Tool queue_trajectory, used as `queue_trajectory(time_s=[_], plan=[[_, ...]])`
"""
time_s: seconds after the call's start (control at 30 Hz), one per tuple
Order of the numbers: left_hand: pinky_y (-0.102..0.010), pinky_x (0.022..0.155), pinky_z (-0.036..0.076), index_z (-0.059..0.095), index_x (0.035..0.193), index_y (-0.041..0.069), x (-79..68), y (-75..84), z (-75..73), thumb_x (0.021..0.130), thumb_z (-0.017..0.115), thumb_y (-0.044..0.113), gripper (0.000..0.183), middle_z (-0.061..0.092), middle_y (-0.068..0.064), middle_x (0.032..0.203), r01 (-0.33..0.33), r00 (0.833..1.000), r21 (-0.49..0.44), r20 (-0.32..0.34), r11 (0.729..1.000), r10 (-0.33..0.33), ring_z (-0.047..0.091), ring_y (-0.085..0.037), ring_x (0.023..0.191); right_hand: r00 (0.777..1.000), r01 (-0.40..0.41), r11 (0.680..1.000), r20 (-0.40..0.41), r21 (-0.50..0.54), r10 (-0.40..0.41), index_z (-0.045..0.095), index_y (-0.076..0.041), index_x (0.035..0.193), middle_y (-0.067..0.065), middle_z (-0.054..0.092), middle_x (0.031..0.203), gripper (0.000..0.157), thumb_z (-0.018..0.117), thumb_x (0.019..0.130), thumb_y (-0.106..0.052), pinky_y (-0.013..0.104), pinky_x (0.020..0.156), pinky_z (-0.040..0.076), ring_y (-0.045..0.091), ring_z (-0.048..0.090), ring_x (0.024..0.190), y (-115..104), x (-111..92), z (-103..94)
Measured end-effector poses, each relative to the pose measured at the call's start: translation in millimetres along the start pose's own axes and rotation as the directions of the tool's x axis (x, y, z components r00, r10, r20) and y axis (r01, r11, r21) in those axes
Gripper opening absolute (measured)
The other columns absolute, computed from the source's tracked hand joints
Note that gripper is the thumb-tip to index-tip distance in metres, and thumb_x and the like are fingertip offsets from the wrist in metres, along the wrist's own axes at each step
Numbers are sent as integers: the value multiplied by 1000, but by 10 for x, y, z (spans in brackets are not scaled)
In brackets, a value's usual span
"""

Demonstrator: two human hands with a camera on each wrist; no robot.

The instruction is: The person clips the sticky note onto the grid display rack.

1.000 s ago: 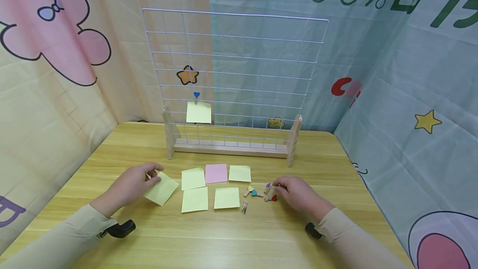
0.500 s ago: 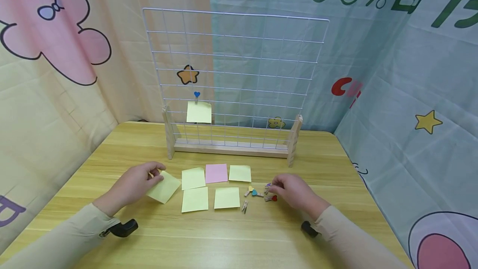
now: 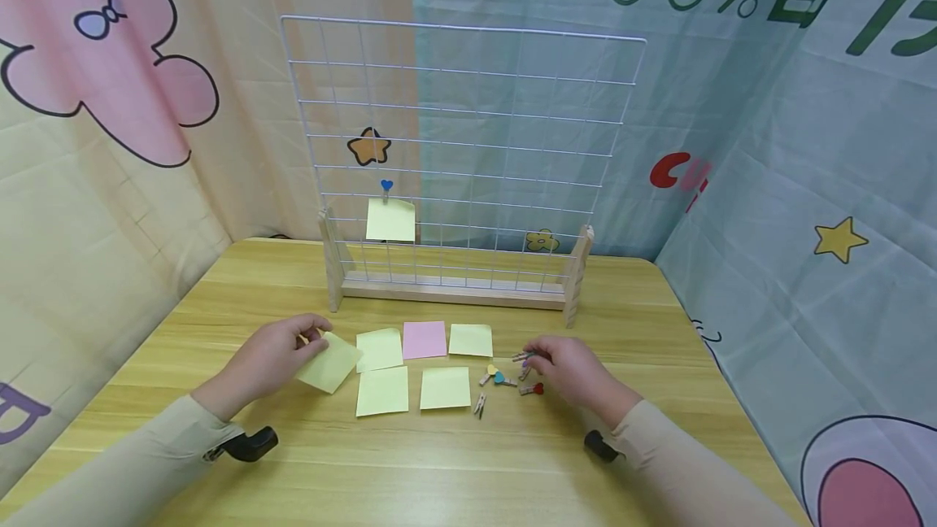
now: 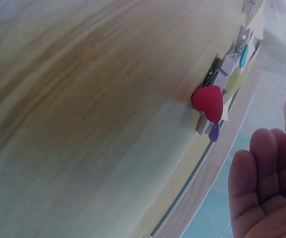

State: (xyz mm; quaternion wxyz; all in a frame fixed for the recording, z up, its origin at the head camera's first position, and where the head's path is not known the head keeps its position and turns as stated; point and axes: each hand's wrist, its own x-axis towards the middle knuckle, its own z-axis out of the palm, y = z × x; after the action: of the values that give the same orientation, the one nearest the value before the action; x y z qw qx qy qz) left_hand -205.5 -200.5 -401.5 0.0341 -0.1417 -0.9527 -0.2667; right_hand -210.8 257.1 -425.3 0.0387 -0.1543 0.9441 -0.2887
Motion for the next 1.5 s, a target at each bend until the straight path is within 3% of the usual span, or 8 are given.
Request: queue_trajectory(time_s=[0.2, 0.33, 0.5, 0.73, 1.27, 1.5], plan=[[-33, 73, 51, 72, 119, 12, 30, 15, -2, 103, 67, 16, 17, 74, 1, 100, -18, 1000, -5, -13, 1000, 18, 62, -14, 83, 1000, 4, 999, -29, 36, -3, 73, -2, 119, 8, 76, 105, 19, 62, 105, -5, 25, 68, 55, 16, 69, 89, -34, 23, 1], [-31, 70, 48, 72, 115, 15, 57, 20, 3, 104, 67, 16, 13, 73, 1, 100, -32, 999, 0, -4, 999, 32, 57, -13, 77, 998, 18, 999, -63, 32, -16, 74, -3, 121, 7, 77, 109, 20, 63, 105, -7, 24, 70, 55, 13, 69, 90, -68, 51, 0], [-29, 64, 44, 71, 109, 18, 88, 33, 14, 104, 67, 18, 7, 72, 3, 96, -35, 999, -2, 7, 999, 35, 51, -12, 67, 995, 57, 998, -85, 25, -55, 74, -5, 116, 5, 77, 105, 16, 65, 104, -10, 24, 68, 53, 10, 66, 86, -112, 77, 8], [-29, 67, 46, 71, 103, 19, 131, 53, 22, 104, 67, 18, 5, 72, 4, 92, -49, 999, -8, -1, 999, 49, 54, -10, 70, 995, 70, 996, -75, 48, -67, 71, -6, 111, 10, 75, 103, 10, 65, 104, -9, 25, 67, 53, 19, 68, 85, -154, 105, 24], [-30, 67, 48, 72, 106, 15, 205, 155, -24, 105, 65, 18, 8, 72, 3, 92, -65, 998, -18, -13, 998, 65, 57, -12, 73, 993, 93, 992, -84, 83, -86, 70, -4, 112, 12, 74, 96, 11, 65, 104, -9, 25, 63, 52, 13, 64, 79, -262, 148, 19], [-31, 69, 51, 71, 109, 12, 286, 177, -32, 105, 65, 17, 9, 74, -1, 96, -86, 995, -29, -47, 996, 84, 61, -13, 76, 989, 96, 990, -126, 105, -82, 71, -1, 117, 15, 76, 105, 16, 64, 105, -9, 24, 61, 52, 19, 65, 77, -315, 198, 11]])
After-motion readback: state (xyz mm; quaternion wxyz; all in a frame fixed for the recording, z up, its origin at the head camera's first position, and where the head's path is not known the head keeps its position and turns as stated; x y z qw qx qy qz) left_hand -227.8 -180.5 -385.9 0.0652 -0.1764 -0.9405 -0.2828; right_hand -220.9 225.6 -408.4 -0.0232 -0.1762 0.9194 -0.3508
